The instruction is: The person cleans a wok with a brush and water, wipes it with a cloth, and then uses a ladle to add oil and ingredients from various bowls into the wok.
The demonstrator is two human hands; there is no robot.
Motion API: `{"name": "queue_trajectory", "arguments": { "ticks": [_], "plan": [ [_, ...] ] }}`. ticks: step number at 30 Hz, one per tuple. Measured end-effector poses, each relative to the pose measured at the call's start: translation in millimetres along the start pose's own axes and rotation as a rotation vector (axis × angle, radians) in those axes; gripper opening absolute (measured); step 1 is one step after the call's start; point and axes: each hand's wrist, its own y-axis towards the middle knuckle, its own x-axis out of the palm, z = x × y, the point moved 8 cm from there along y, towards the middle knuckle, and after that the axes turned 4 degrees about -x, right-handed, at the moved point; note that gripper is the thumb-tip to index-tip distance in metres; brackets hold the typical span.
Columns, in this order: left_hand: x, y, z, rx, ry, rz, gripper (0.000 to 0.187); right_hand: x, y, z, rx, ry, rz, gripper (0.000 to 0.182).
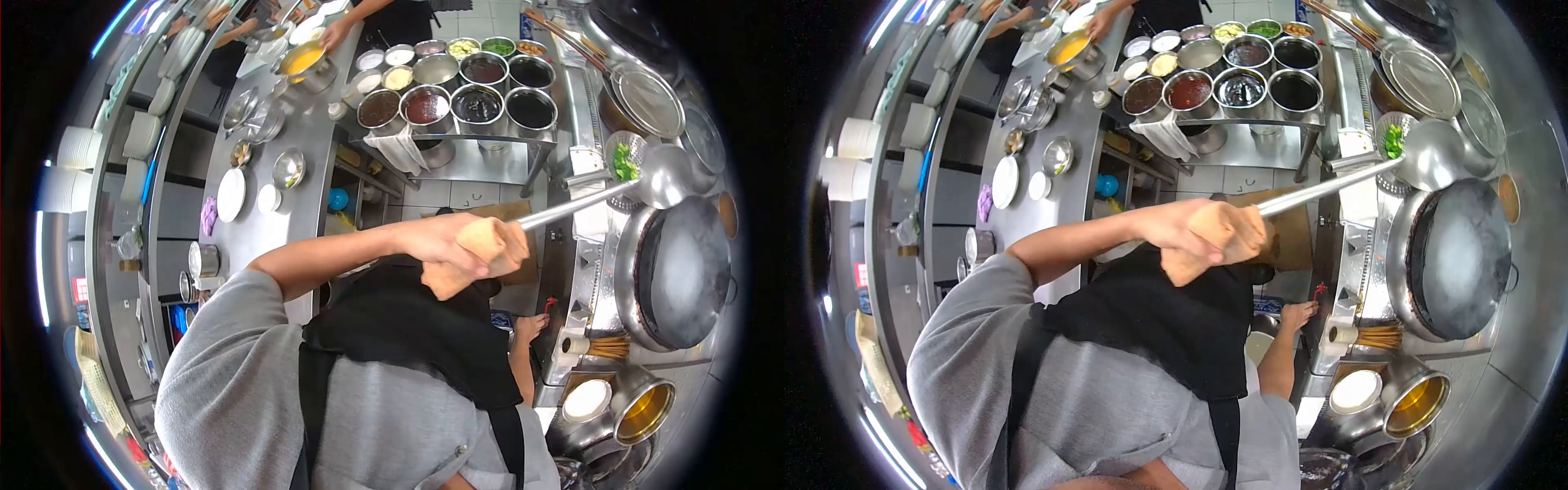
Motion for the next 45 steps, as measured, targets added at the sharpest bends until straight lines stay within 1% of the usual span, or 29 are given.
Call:
{"name": "queue_trajectory", "arguments": {
  "ticks": [1, 2, 4, 7, 9, 10, 11, 13, 14, 18, 22, 24, 25, 26, 27, 28, 30, 31, 32, 34, 35, 36, 37, 38, 39, 41, 42, 43, 45],
  "plan": [
    [-10.6, -14.6, -5.7, -0.093, -0.061, 0.049, 0.058, -3.4, 1.5, 0.9, 0.026, 0.036, -0.027, 0.092],
    [-18.7, -25.5, -11.8, -0.085, -0.066, 0.06, 0.058, -6.2, 3.7, -0.2, 0.052, -0.003, -0.119, 0.093],
    [-36.2, -45.4, -31.1, -0.06, -0.143, 0.139, 0.053, 3.3, 16.9, 9.5, 0.034, -0.022, -0.164, 0.094],
    [-51.6, -78.0, -35.0, -0.085, -0.331, 0.234, 0.058, 69.9, 74.7, 75.1, -0.041, -0.087, -0.203, 0.097],
    [-59.7, -97.9, -41.8, -0.08, -0.341, 0.262, 0.065, 139.4, 83.4, 102.4, -0.357, -0.498, -0.351, 0.1],
    [-63.5, -108.2, -48.1, -0.119, -0.335, 0.292, 0.068, 142.4, 82.2, 103.2, -0.504, -0.705, -0.425, 0.102],
    [-68.7, -117.1, -53.2, -0.154, -0.324, 0.322, 0.07, 132.5, 94.1, 97.0, -0.506, -0.715, -0.413, 0.102],
    [-73.0, -141.4, -53.9, -0.23, -0.412, 0.422, 0.075, 128.6, 79.3, 114.6, -0.435, -0.617, -0.479, 0.093],
    [-74.8, -152.9, -61.2, -0.257, -0.443, 0.452, 0.074, 136.7, 84.8, 101.3, -0.401, -0.564, -0.515, 0.089],
    [-75.9, -200.6, -75.9, -0.348, -0.52, 0.515, 0.068, 113.5, 66.4, 118.7, -0.26, -0.383, -0.666, 0.073],
    [-77.6, -237.4, -98.3, -0.313, -0.592, 0.606, 0.063, 65.5, 55.5, 107.6, -0.107, -0.205, -0.792, 0.06],
    [-83.7, -251.7, -106.7, -0.336, -0.666, 0.657, 0.063, 62.3, 64.8, 106.0, -0.067, -0.17, -0.817, 0.057],
    [-87.9, -260.7, -110.8, -0.332, -0.68, 0.655, 0.063, 59.2, 67.2, 107.9, -0.027, -0.181, -0.81, 0.037],
    [-90.5, -270.4, -118.6, -0.392, -0.678, 0.649, 0.064, 55.6, 73.3, 109.7, 0.012, -0.19, -0.8, 0.025],
    [-96.4, -276.7, -123.2, -0.447, -0.674, 0.642, 0.064, 33.1, 70.4, 78.8, 0.011, -0.202, -0.79, 0.025],
    [-103.7, -284.7, -112.1, -0.479, -0.633, 0.665, 0.062, 36.9, 95.3, -13.6, 0.002, -0.1, -0.823, 0.021],
    [-116.8, -300.5, -108.8, -0.467, -0.608, 0.638, 0.062, -13.9, 91.5, -114.4, -0.015, 0.101, -0.891, 0.035],
    [-123.8, -309.6, -107.9, -0.476, -0.582, 0.619, 0.063, -38.8, 84.7, -229.0, -0.427, 0.035, -1.009, 0.035],
    [-129.5, -320.2, -111.8, -0.508, -0.554, 0.58, 0.063, -129.2, 35.8, -374.9, -0.534, 0.229, -0.774, 0.031],
    [-143.9, -336.3, -115.2, -0.549, -0.539, 0.565, 0.061, -188.6, 9.7, -551.4, -0.757, 0.584, -0.595, 0.018],
    [-148.9, -344.2, -122.8, -0.544, -0.549, 0.557, 0.061, -197.2, 6.8, -624.6, -0.825, 0.665, -0.548, 0.021],
    [-153.2, -354.1, -132.3, -0.5, -0.669, 0.58, 0.06, -196.9, 3.6, -693.0, -0.922, 0.742, -0.518, 0.028],
    [-159.5, -360.6, -139.5, -0.456, -0.787, 0.6, 0.06, -177.4, 12.9, -755.7, -0.962, 0.715, -0.629, 0.031],
    [-167.1, -368.4, -137.6, -0.485, -0.84, 0.604, 0.063, -172.9, 6.7, -817.6, -1.005, 0.743, -0.557, 0.035],
    [-173.0, -373.8, -144.3, -0.483, -0.852, 0.591, 0.063, -144.3, 31.0, -877.7, -1.172, 0.777, -0.421, 0.041],
    [-187.1, -385.7, -154.1, -0.418, -0.844, 0.584, 0.068, -81.2, 72.1, -970.7, -1.16, 0.64, -0.384, 0.056],
    [-193.2, -393.9, -155.6, -0.469, -0.893, 0.588, 0.069, -76.6, 64.3, -1002.5, -1.137, 0.556, -0.294, 0.06],
    [-199.2, -397.7, -160.8, -0.468, -0.898, 0.58, 0.069, -60.2, 70.5, -1024.3, -1.133, 0.547, -0.292, 0.06],
    [-216.0, -402.9, -166.7, -0.376, -0.849, 0.568, 0.068, -18.7, 100.4, -1055.2, -0.92, 0.581, -0.36, 0.048]
  ]
}}
